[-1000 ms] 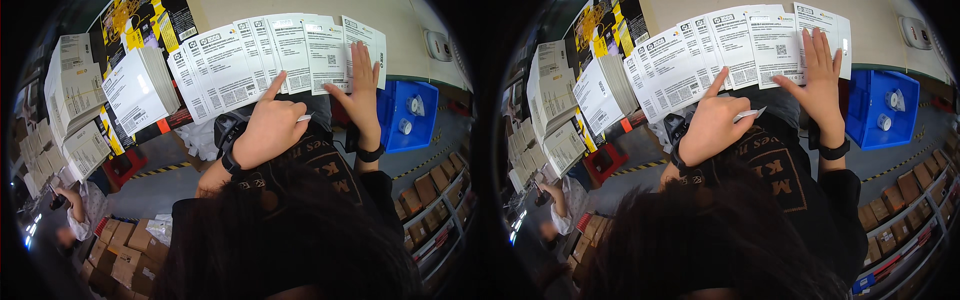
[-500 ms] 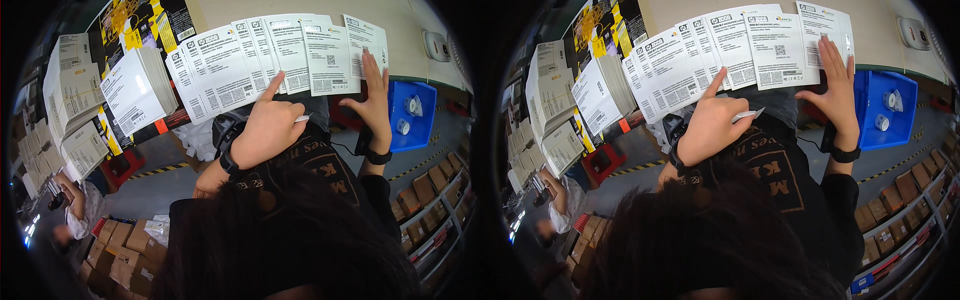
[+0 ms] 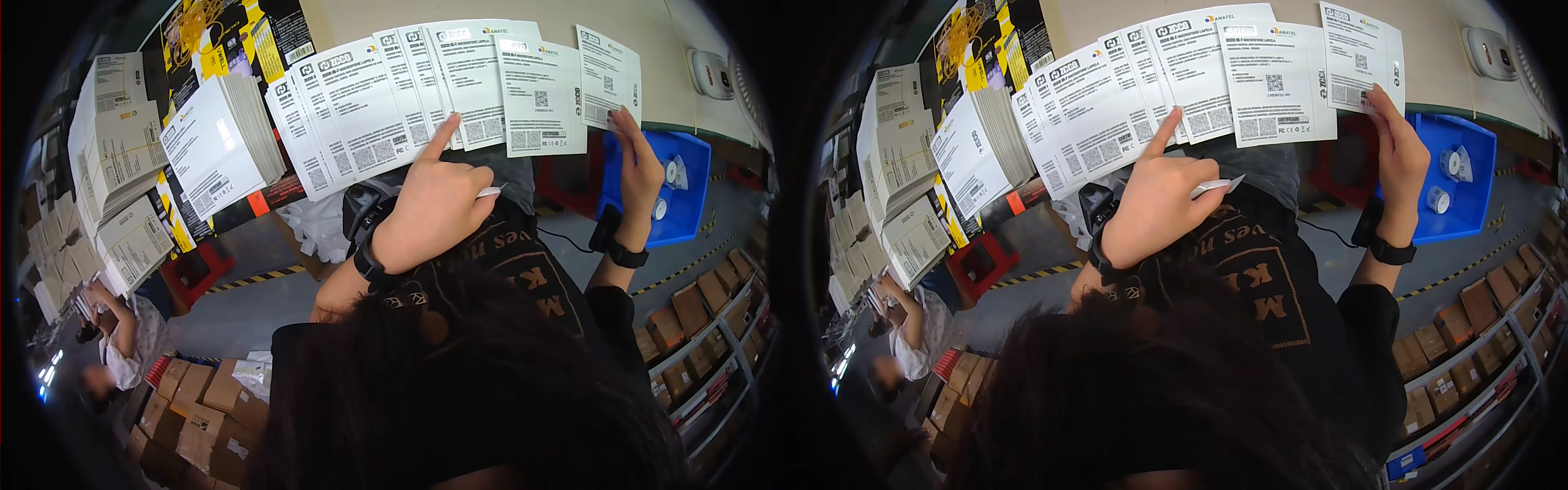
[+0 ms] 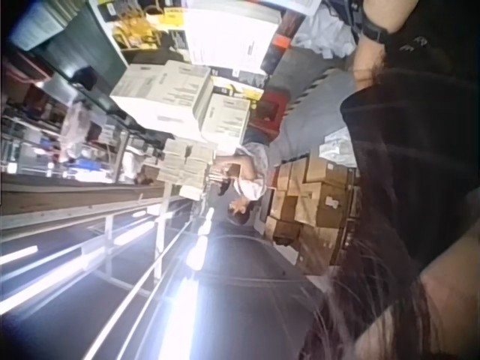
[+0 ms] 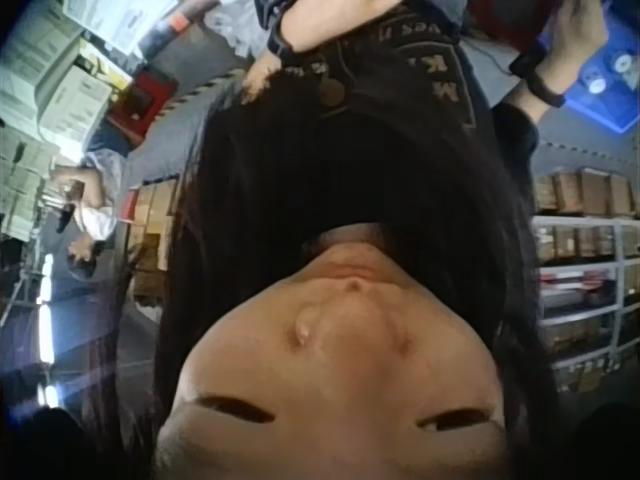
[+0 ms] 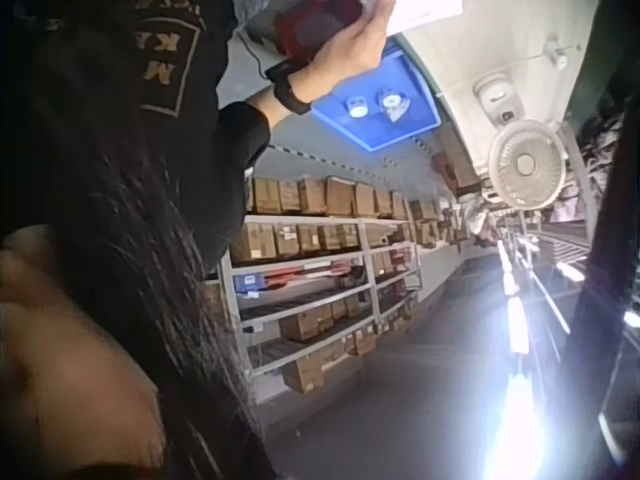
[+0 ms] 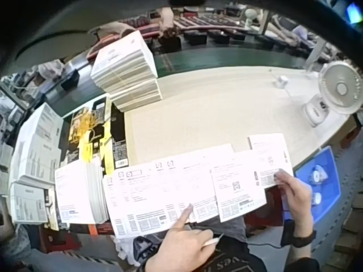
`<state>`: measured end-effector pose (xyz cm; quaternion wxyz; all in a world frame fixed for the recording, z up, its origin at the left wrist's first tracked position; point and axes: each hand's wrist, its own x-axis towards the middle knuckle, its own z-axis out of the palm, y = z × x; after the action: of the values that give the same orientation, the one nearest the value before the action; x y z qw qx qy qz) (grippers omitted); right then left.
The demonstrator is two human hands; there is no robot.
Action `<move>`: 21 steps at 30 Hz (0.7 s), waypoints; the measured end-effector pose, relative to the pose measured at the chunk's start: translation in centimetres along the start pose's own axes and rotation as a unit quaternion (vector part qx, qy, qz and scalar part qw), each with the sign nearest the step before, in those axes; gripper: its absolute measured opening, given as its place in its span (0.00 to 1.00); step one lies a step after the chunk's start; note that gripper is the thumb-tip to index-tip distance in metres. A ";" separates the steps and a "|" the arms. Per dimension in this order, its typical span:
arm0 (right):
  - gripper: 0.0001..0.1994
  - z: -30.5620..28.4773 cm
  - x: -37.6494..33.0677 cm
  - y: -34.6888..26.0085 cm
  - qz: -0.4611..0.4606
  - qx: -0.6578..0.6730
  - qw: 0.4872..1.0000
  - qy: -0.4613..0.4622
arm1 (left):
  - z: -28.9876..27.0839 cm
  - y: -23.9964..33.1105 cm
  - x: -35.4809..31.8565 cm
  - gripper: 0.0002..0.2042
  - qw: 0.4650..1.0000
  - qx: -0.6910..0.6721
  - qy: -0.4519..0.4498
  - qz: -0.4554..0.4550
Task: The recorder is peeling QR code stickers from a sheet and applying them to the back of product manuals at a workbench.
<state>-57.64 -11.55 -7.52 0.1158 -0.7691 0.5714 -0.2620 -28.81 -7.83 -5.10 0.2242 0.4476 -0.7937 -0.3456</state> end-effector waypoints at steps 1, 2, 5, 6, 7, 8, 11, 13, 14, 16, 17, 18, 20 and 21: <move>0.25 0.1 0.1 0.1 -0.016 -0.005 1.000 0.006 | 0.0 0.0 0.0 0.08 1.000 0.001 -0.005 0.004; 0.25 0.1 0.2 0.1 -0.069 -0.017 0.997 0.034 | 0.0 0.0 0.0 0.08 1.000 0.002 -0.005 0.005; 0.25 0.6 0.6 -0.1 -0.033 -0.063 0.997 0.044 | 0.2 -0.1 -0.1 0.09 1.000 0.002 0.006 0.005; 0.25 0.7 0.7 -0.2 0.000 -0.101 0.994 0.039 | 0.2 0.0 -0.1 0.09 1.000 0.002 0.005 0.006; 0.25 0.8 0.8 -0.3 -0.032 -0.086 0.994 0.060 | 0.3 0.0 -0.1 0.09 1.000 -0.003 0.007 0.004; 0.25 0.9 0.9 -0.2 -0.030 -0.109 0.993 0.034 | 0.3 0.0 0.0 0.09 1.000 -0.006 0.009 0.004; 0.25 1.0 0.8 0.1 -0.031 -0.155 0.987 -0.015 | 0.2 -0.1 0.0 0.09 1.000 -0.004 0.012 0.006; 0.23 0.7 0.5 0.6 -0.048 -0.144 0.988 -0.010 | 0.2 0.0 0.0 0.08 1.000 0.002 0.005 0.005; 0.22 0.5 0.4 0.8 -0.053 -0.138 0.989 -0.004 | 0.2 0.0 0.0 0.08 1.000 0.002 0.006 0.006; 0.20 0.1 0.2 0.9 -0.063 -0.126 0.990 0.023 | 0.2 -0.1 0.0 0.08 1.000 0.008 0.001 0.009; 0.19 -0.1 0.2 0.7 -0.072 -0.112 0.990 0.052 | 0.2 -0.1 0.0 0.08 1.000 0.007 -0.004 0.009; 0.18 -0.3 0.2 0.4 -0.088 -0.098 0.987 0.089 | 0.2 -0.1 0.0 0.08 1.000 0.010 0.000 0.010; 0.18 -0.5 0.1 -0.7 -0.088 -0.081 0.985 0.122 | 0.3 -0.1 0.0 0.08 1.000 0.011 0.007 0.015; 0.17 -0.4 0.0 -1.5 -0.092 -0.064 0.981 0.161 | 0.3 -0.1 0.0 0.08 1.000 0.010 0.003 0.017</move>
<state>-56.66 -10.98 -6.46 -0.0519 -0.7717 0.5254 -0.3547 -28.95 -7.76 -5.37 0.2283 0.4373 -0.8039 -0.3324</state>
